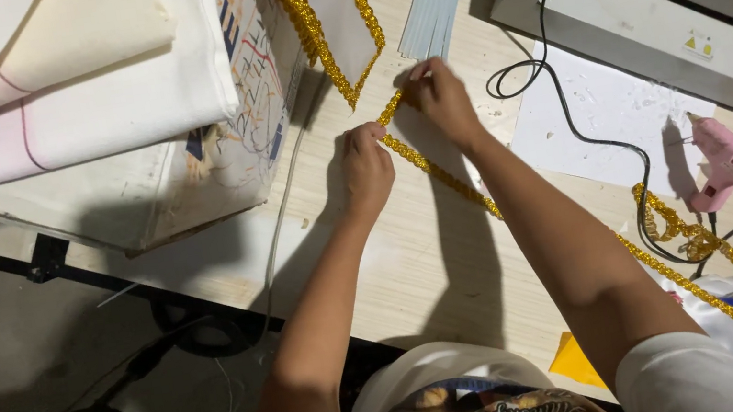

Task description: The person applies a gold glitter trim to a white satin sash using a hot glue gun. They press the trim along the edges of the sash, which features printed text and floral designs. The person uses scissors to cut the trim to the correct length and trims the sash edges. They repeat the process on both sides of the sash, ensuring the trim is securely attached.

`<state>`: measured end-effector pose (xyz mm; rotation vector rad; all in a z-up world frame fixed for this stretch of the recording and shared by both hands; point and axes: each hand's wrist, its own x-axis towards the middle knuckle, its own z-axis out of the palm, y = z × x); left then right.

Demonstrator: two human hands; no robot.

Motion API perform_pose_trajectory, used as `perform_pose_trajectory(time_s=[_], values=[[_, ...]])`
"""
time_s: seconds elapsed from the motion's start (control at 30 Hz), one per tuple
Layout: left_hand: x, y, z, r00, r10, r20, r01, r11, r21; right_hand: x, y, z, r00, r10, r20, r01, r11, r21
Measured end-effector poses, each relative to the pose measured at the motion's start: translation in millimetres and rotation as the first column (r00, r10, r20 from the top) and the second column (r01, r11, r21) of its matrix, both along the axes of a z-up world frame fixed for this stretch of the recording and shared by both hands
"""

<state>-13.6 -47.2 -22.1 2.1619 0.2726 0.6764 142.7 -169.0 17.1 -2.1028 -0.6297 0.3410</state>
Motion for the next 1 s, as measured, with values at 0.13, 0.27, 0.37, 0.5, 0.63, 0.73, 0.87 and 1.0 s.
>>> perform_pose_trajectory(time_s=[0.13,0.27,0.37,0.5,0.63,0.73,0.87,1.0], values=[[13.2,7.3,-15.0,0.997,-0.008,-0.080,-0.020,0.936,-0.352,12.1,-14.5,7.5,0.995,-0.074,-0.070,0.090,0.958,0.271],[19.2,22.8,-23.0,0.994,0.009,-0.113,-0.093,0.642,-0.761,7.7,-40.1,18.8,0.990,-0.123,0.063,0.130,0.985,-0.116],[14.7,37.6,-34.8,0.990,0.137,-0.015,-0.064,0.360,-0.931,1.5,-63.6,12.0,0.984,-0.138,0.110,0.146,0.987,-0.061],[6.0,50.1,-42.3,0.967,0.228,-0.116,-0.195,0.364,-0.911,-12.1,-73.5,36.3,0.850,-0.395,-0.349,0.382,0.918,-0.110],[-17.9,55.1,-35.4,0.943,0.300,-0.142,-0.299,0.583,-0.756,1.2,-101.5,-3.5,0.847,-0.435,-0.305,0.451,0.892,-0.021],[-36.1,50.0,10.7,0.924,0.377,-0.061,-0.342,0.747,-0.570,1.3,-97.2,21.8,0.877,-0.458,-0.147,0.436,0.886,-0.159],[-46.5,42.6,39.1,0.953,0.297,0.058,-0.227,0.828,-0.512,-6.4,-87.6,18.4,0.964,-0.215,-0.155,0.241,0.954,0.177],[-42.8,36.7,46.8,0.964,0.239,0.115,-0.071,0.649,-0.757,-50.3,-30.0,49.6,0.922,-0.191,-0.335,0.174,0.981,-0.081]])
